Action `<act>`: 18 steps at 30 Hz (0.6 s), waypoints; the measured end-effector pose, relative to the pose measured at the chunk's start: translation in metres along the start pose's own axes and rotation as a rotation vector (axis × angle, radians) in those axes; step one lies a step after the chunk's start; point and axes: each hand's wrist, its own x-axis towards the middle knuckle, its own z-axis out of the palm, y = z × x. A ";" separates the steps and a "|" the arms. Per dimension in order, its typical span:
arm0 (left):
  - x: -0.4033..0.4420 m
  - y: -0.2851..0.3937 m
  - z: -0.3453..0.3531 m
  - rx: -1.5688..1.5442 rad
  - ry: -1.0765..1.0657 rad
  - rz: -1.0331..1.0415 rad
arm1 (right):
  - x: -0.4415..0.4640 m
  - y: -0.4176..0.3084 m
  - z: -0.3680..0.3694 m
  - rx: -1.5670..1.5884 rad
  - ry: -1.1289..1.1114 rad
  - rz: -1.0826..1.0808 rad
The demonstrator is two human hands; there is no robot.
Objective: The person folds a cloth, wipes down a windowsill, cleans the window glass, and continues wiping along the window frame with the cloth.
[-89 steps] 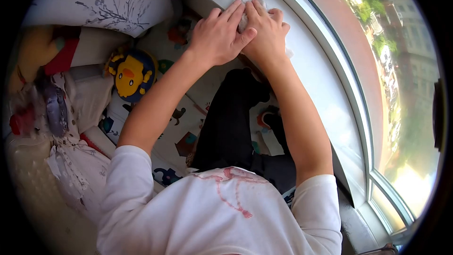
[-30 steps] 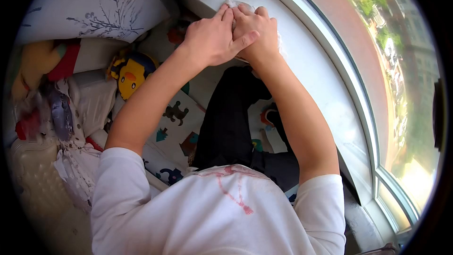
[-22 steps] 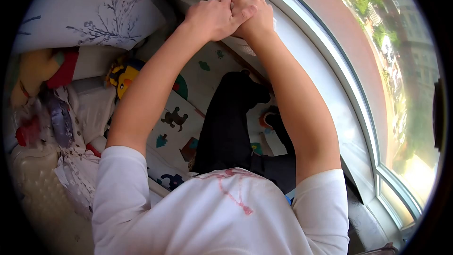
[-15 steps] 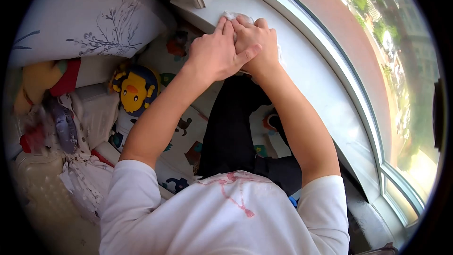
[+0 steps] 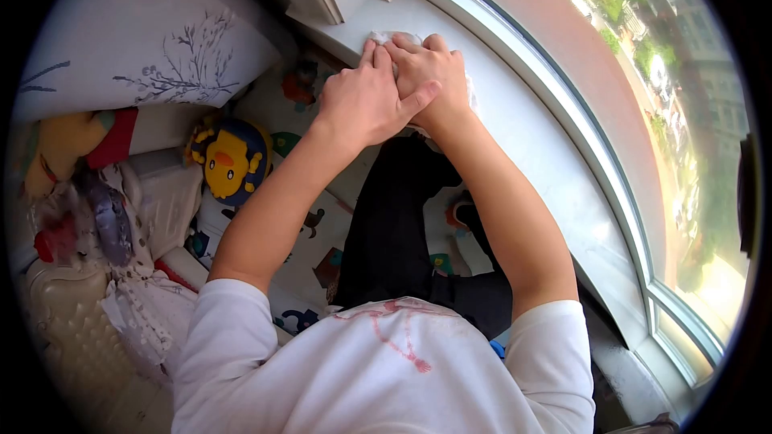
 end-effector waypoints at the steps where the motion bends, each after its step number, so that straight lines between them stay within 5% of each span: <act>1: 0.001 0.002 -0.004 0.002 -0.041 -0.011 | 0.001 0.000 -0.001 -0.007 0.007 0.004; 6: 0.042 -0.014 -0.018 -0.104 0.017 -0.060 | 0.043 0.006 0.003 0.073 -0.021 0.057; 11: -0.005 0.001 -0.009 -0.115 -0.011 -0.056 | 0.000 -0.015 -0.011 0.064 -0.040 0.119; 13: -0.026 0.003 0.016 -0.081 0.104 -0.037 | -0.026 -0.020 0.001 0.042 0.168 0.117; 18: 0.011 -0.008 0.007 -0.130 0.107 -0.038 | 0.005 -0.009 -0.005 0.090 -0.019 0.133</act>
